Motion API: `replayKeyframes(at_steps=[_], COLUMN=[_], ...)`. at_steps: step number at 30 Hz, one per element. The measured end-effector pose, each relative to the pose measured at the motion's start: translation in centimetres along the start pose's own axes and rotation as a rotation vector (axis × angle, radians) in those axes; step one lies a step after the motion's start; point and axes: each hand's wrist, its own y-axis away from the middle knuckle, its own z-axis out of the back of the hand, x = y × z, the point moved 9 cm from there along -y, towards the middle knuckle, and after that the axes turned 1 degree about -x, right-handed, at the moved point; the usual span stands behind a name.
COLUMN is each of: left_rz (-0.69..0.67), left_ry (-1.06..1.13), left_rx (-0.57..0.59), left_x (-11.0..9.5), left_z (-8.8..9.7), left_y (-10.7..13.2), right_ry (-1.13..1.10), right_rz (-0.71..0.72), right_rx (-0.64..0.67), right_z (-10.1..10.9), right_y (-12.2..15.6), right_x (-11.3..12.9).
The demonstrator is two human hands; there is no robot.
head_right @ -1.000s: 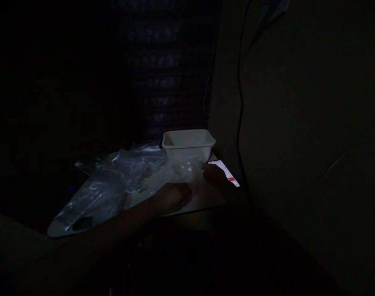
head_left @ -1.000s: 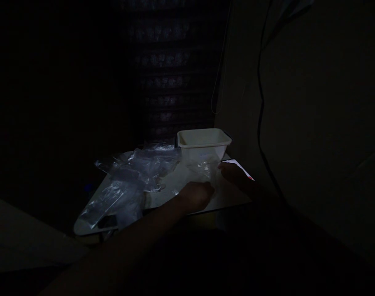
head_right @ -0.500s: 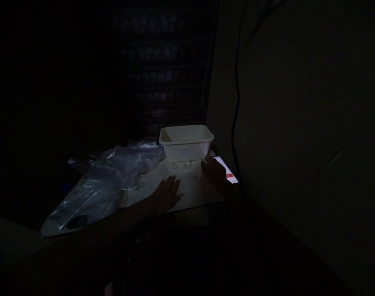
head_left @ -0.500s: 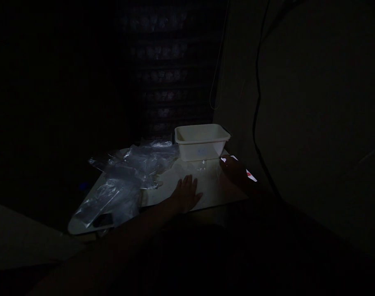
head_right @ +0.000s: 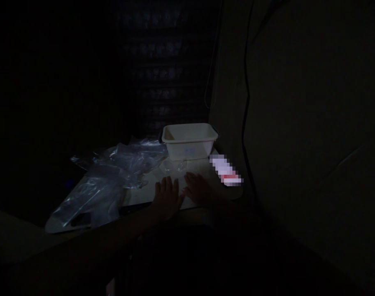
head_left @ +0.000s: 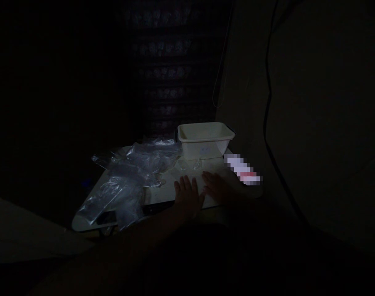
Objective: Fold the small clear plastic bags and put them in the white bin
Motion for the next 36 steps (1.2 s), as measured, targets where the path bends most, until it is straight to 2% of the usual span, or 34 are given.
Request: replayKeyframes(at_steps=[3, 5, 7, 9, 12, 16, 19, 25, 29, 32, 36], left_rz=[-0.009, -0.007, -0.025, -0.11, -0.26, -0.31, -0.324, -0.331, -0.312, -0.293, -0.284], left_ry=[0.0, -0.002, -0.003, 0.006, 0.035, 0.042, 0.029, 0.044, 0.073, 0.086, 0.086], left_rx=[-0.012, -0.018, -0.031, -0.051, -0.037, 0.014, 0.037, 0.059, 0.063, 0.068, 0.066], left_x=[0.0, 0.0, -0.1, -0.8, -2.2, -2.7, -2.8, -2.8, -2.8, -2.7, -2.5], left_z=[0.1, 0.2, 0.4, 0.6, 0.6, 0.3, 0.4, 0.3, 0.2, 0.4, 0.6], left_y=[0.1, 0.2, 0.3, 0.4, 0.6, 1.0, 1.7, 2.7, 2.6, 2.4, 1.9], right_ry=[0.094, 0.12, 0.127, 0.093, 0.002, -0.083, -0.075, 0.027, 0.064, 0.078, 0.115], right_rz=[-0.054, -0.025, -0.048, -0.042, 0.017, 0.06, 0.073, 0.002, -0.054, -0.211, -0.414], right_rx=[0.068, 0.155, 0.169, 0.136, 0.074, 0.101, 0.169, 0.19, 0.162, 0.144, 0.166], right_z=[-0.6, -1.1, -0.8, -0.2, 0.5, 0.4, -0.4, -1.4, -0.7, 0.6, 1.9], right_y=[1.0, 1.1, 0.8, 0.0, -1.4, -2.7, -3.1, -4.5, -5.7, -5.8, -3.8], right_x=[-3.4, -4.8, -5.5, -5.0, -2.5, 0.2, 0.6, -1.9, -3.4, -5.6, -9.1])
